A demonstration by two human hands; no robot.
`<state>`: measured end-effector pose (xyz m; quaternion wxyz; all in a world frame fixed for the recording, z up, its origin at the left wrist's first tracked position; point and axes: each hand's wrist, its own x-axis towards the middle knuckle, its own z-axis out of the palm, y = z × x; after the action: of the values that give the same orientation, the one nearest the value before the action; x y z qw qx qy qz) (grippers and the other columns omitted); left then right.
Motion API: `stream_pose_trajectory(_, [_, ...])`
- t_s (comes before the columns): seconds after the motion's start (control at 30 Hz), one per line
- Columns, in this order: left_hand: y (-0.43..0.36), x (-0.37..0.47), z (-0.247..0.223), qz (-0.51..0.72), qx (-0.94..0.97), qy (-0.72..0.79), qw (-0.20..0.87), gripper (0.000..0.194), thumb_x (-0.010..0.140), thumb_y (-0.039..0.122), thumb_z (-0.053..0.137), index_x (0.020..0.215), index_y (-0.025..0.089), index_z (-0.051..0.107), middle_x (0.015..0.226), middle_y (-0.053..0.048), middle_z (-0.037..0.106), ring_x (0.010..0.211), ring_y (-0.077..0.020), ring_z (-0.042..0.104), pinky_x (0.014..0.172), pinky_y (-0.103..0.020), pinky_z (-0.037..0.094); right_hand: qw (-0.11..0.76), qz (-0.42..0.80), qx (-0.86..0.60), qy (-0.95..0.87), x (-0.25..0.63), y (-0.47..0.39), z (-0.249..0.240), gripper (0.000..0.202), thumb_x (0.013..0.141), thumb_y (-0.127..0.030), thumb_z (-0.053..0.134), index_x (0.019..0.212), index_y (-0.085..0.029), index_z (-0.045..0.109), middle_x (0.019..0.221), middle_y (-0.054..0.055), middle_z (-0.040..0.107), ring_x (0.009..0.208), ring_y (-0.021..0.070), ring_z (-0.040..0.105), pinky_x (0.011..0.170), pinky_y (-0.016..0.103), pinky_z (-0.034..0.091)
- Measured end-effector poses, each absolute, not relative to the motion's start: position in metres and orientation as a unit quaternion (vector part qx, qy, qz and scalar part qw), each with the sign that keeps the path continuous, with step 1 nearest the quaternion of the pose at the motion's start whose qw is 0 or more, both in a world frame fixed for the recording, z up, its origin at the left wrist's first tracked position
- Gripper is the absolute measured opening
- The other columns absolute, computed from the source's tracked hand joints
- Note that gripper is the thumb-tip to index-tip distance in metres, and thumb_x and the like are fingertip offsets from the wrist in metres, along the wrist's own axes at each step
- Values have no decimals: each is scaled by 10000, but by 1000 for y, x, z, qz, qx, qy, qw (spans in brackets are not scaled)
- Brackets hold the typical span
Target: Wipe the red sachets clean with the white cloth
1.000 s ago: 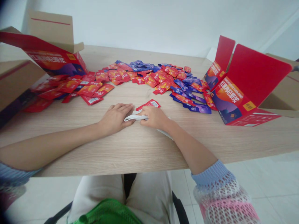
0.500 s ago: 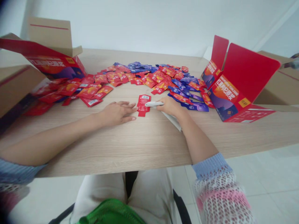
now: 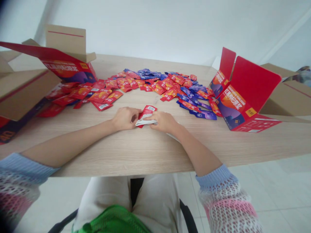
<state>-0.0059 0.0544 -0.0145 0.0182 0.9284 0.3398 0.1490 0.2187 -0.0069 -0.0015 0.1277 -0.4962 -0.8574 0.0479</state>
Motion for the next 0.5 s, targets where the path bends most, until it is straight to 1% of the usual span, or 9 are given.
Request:
stream_pose_trajectory(0.07, [54, -3, -15, 167, 928, 332, 10, 258, 766, 320, 552, 981, 186, 603, 979, -80, 688, 915, -260, 637, 786, -374, 478, 84, 49, -512, -853, 216, -9, 0, 458, 856, -318, 593, 1312, -342, 608, 1100, 29, 695, 959, 202, 624, 793, 263, 440])
stream_pose_trajectory(0.13, [53, 2, -14, 170, 923, 345, -7, 364, 787, 312, 544, 1125, 179, 570, 1073, -100, 659, 1002, -272, 598, 832, -392, 463, 66, 36, -543, -837, 218, -8, 1, 466, 872, -337, 580, 1337, -360, 580, 1131, 27, 691, 981, 209, 625, 800, 268, 440])
stream_pose_trajectory(0.27, [54, 6, -8, 109, 933, 339, -46, 471, 857, 301, 477, 1322, 245, 520, 1162, -101, 613, 1074, -295, 539, 833, -429, 448, 58, -2, -593, -803, 228, -5, 3, 456, 903, -364, 539, 1358, -397, 548, 1166, 34, 679, 1004, 223, 630, 775, 279, 439])
stream_pose_trajectory(0.33, [56, 3, -3, 66, 943, 320, -56, 476, 877, 291, 449, 1346, 275, 530, 1180, -100, 601, 1094, -302, 522, 826, -441, 444, 45, -20, -626, -778, 235, -4, 5, 453, 914, -381, 520, 1367, -398, 538, 1124, 53, 689, 981, 235, 638, 735, 284, 435])
stream_pose_trajectory(0.4, [59, -2, 1, 43, 952, 301, -46, 457, 890, 294, 437, 1331, 300, 558, 1240, -86, 583, 1135, -302, 506, 835, -445, 442, 34, -35, -661, -749, 242, -3, 7, 446, 923, -396, 502, 1367, -389, 542, 1081, 68, 703, 935, 244, 647, 700, 291, 430])
stream_pose_trajectory(0.5, [66, -11, 0, 52, 958, 282, 23, 394, 919, 366, 430, 1260, 323, 623, 1346, -36, 547, 1192, -280, 504, 891, -444, 437, 52, -54, -687, -722, 251, 0, 7, 414, 922, -392, 503, 1324, -356, 597, 1060, 76, 715, 892, 250, 649, 674, 297, 431])
